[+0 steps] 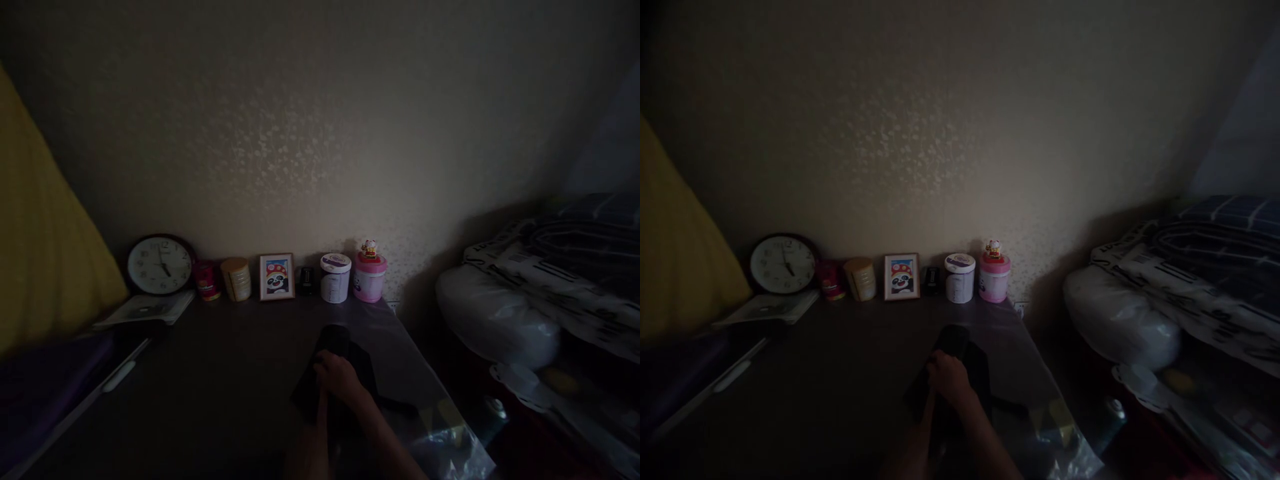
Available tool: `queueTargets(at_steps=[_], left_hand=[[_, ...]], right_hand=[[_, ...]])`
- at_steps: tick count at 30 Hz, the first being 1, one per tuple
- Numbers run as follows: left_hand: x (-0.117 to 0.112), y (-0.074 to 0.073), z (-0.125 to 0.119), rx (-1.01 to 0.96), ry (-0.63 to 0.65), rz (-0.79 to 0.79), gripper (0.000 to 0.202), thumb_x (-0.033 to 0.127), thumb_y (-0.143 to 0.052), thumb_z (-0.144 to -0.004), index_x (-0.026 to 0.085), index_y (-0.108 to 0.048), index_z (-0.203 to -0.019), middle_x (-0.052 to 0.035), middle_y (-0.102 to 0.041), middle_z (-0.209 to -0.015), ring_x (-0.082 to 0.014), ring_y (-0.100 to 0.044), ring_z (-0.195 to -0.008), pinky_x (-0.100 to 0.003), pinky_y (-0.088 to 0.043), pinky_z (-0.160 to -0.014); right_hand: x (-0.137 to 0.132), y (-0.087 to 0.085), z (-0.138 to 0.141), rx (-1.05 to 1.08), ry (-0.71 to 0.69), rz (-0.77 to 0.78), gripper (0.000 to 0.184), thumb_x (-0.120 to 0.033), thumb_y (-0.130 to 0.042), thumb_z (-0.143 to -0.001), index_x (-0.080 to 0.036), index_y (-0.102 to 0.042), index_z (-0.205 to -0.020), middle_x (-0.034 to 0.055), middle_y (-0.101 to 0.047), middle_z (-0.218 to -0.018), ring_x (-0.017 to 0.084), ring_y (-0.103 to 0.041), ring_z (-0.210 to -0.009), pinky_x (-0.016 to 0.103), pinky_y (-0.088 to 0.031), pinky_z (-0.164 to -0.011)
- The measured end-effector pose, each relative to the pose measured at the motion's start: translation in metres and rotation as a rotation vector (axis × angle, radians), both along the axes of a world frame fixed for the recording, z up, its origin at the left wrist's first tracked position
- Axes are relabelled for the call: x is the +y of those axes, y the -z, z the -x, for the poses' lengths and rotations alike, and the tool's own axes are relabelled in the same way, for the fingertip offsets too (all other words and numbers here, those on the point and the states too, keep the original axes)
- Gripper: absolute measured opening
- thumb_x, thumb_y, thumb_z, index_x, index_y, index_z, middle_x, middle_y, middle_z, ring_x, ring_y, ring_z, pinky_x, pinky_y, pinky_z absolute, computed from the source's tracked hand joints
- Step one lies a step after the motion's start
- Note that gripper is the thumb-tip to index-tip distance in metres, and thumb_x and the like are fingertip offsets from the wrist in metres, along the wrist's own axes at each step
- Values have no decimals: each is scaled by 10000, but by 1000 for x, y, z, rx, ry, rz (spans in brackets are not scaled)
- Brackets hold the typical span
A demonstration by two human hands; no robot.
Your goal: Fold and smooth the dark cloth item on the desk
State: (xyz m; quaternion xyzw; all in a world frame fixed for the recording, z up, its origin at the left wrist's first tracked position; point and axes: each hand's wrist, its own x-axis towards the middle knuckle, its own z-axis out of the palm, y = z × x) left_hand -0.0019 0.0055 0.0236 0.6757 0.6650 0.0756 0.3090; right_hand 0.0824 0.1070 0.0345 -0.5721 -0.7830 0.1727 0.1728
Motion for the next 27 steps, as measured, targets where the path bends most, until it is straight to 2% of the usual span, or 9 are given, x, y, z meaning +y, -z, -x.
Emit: queueTargets(at_steps=[3, 6, 10, 13, 16, 18, 21, 24, 27], left_hand=[[2, 3, -1, 13, -15, 12, 774, 193, -432, -773, 169, 29, -1394, -120, -642, -1010, -222, -612, -900, -300, -434, -706], [4, 5, 0, 9, -24, 21, 727, 203, -365, -811, 154, 77, -1387, -109, -658, -952, -197, -626, -826, -284, -431, -671], [6, 14, -1, -7, -25, 28, 678, 203, -304, -844, 112, 104, -1378, -122, -662, -924, -191, -629, -769, -285, -425, -649], [8, 22, -1, 19, -7, -2, 694, 151, -329, -830, 113, 92, -1381, -123, -646, -986, -193, -623, -798, -294, -422, -677], [9, 26, -1, 78, -25, 40, 720, 116, -347, -811, 135, 89, -1383, -104, -649, -978, -197, -624, -801, -296, -416, -665], [10, 26, -1, 72, -42, 70, 761, 116, -380, -797, 154, 110, -1380, -89, -654, -975, -187, -624, -811, -283, -415, -671], [10, 23, 1, 45, -67, 64, 800, 140, -422, -787, 157, 116, -1380, -83, -650, -1002, -178, -613, -872, -280, -418, -737], [10, 21, 5, 33, -56, 57, 792, 161, -428, -786, 122, 89, -1385, -99, -655, -998, -182, -607, -903, -289, -421, -788], [11, 18, 12, 1, -45, 31, 779, 151, -435, -761, 92, 13, -1395, -115, -639, -1055, -168, -592, -954, -269, -410, -858]], right_hand=[[-2, 2, 0, 22, -12, -10, 296, -211, -450, -792, -208, -609, -1042, 34, -701, -884, 171, -643, -845, 220, -417, -693], [-8, 2, -8, 177, -65, 3, 317, -235, -449, -804, -217, -581, -1090, 10, -697, -831, 151, -641, -775, 212, -433, -665], [-25, 5, -27, 399, -133, -168, 272, -271, -384, -873, -215, -621, -995, 28, -673, -930, 144, -607, -861, 240, -439, -766], [-31, 11, -38, 323, -211, -264, 277, -276, -376, -893, -224, -643, -942, 36, -666, -961, 157, -570, -944, 287, -401, -863], [-13, 18, -41, 211, -272, -291, 276, -263, -380, -896, -245, -631, -1011, 24, -643, -1079, 172, -485, -1115, 366, -282, -999], [10, 23, -40, 159, -227, -289, 289, -257, -370, -899, -259, -612, -1057, 7, -614, -1148, 169, -425, -1187, 407, -200, -1041], [49, 25, -36, 123, -127, -244, 298, -250, -360, -894, -268, -609, -1056, -6, -599, -1177, 154, -406, -1206, 407, -170, -1049], [74, 26, -36, 244, 71, -187, 282, -263, -416, -858, -251, -599, -1072, 21, -576, -1208, 161, -424, -1189, 375, -202, -1038], [80, 27, -50, 381, 215, -155, 295, -290, -418, -838, -192, -618, -1031, 83, -618, -1126, 196, -519, -1085, 366, -309, -974]])
